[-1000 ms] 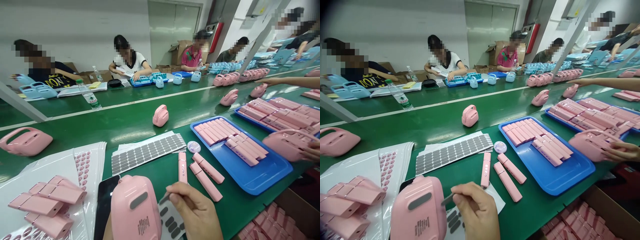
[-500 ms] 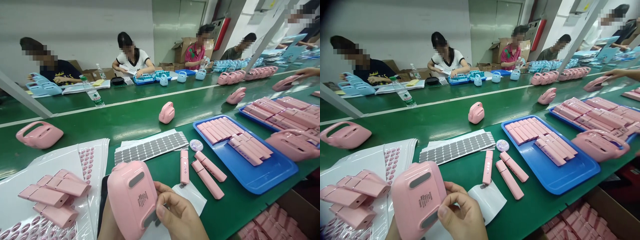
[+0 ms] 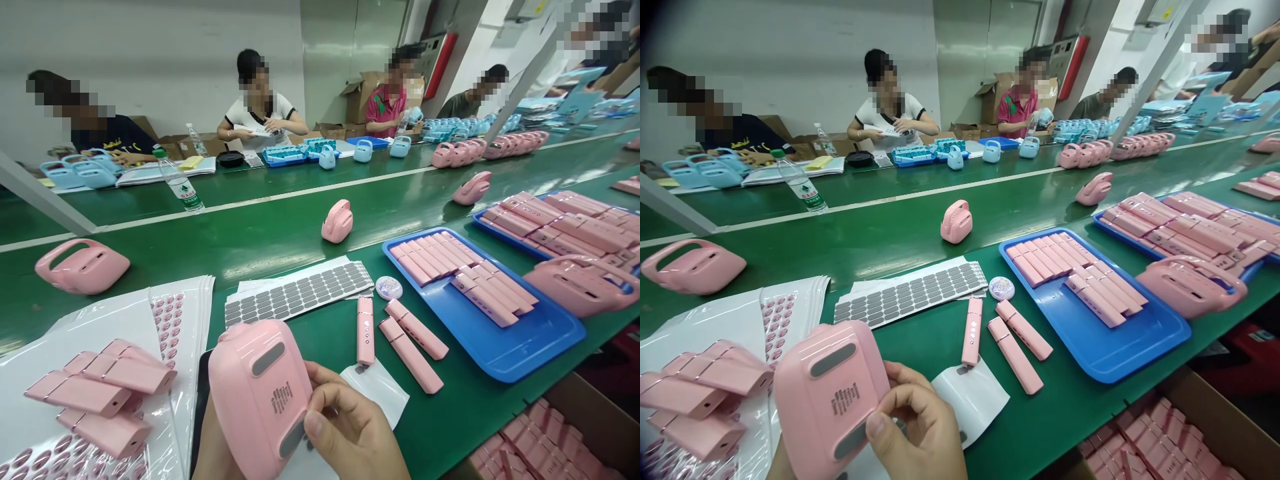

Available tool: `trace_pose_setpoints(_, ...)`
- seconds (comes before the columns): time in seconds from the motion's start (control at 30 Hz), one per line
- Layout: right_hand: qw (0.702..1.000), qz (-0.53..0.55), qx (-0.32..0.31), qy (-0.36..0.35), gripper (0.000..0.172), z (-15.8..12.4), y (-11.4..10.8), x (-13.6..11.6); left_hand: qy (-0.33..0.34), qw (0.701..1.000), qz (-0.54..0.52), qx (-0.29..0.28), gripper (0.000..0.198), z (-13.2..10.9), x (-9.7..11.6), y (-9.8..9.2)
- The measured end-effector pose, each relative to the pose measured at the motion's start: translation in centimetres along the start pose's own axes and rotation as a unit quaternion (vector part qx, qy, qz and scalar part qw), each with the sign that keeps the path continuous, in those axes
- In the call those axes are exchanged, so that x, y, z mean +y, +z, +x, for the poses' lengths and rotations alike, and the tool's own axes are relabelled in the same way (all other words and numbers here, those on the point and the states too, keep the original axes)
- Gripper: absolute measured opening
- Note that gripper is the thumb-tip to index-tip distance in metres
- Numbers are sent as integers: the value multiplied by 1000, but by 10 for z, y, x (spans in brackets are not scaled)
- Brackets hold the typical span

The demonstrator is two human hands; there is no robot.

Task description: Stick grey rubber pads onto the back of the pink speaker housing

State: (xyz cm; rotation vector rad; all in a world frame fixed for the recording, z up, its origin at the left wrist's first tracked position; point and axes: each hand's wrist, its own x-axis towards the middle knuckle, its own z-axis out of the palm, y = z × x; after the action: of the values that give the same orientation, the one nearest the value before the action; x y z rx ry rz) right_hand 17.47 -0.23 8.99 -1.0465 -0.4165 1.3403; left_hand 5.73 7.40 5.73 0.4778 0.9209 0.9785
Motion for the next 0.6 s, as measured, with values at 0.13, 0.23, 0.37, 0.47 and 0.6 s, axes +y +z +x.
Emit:
trace_pose_setpoints(0.13, 1000, -9, 15, 10, 30, 0, 2, 1, -31, 999, -21, -16, 25, 1, 3, 5)
trace_pose_setpoints(0.23, 1000, -17, 21, 2, 30, -1, 2, 2, -75, 996, -52, -21, 22, 2, 5, 9)
trace_pose_setpoints(0.37, 999, -35, 29, -7, 31, -2, 2, 4, -55, 998, -35, -5, 25, 2, 5, 6)
trace_pose_setpoints(0.47, 998, -55, 33, -26, 34, -1, 0, 8, -45, 999, -27, -5, 33, 2, 3, 0)
trace_pose_setpoints(0.6, 992, -84, 39, -85, 39, 1, 3, 17, 28, 998, 39, 32, 38, 2, -3, -2)
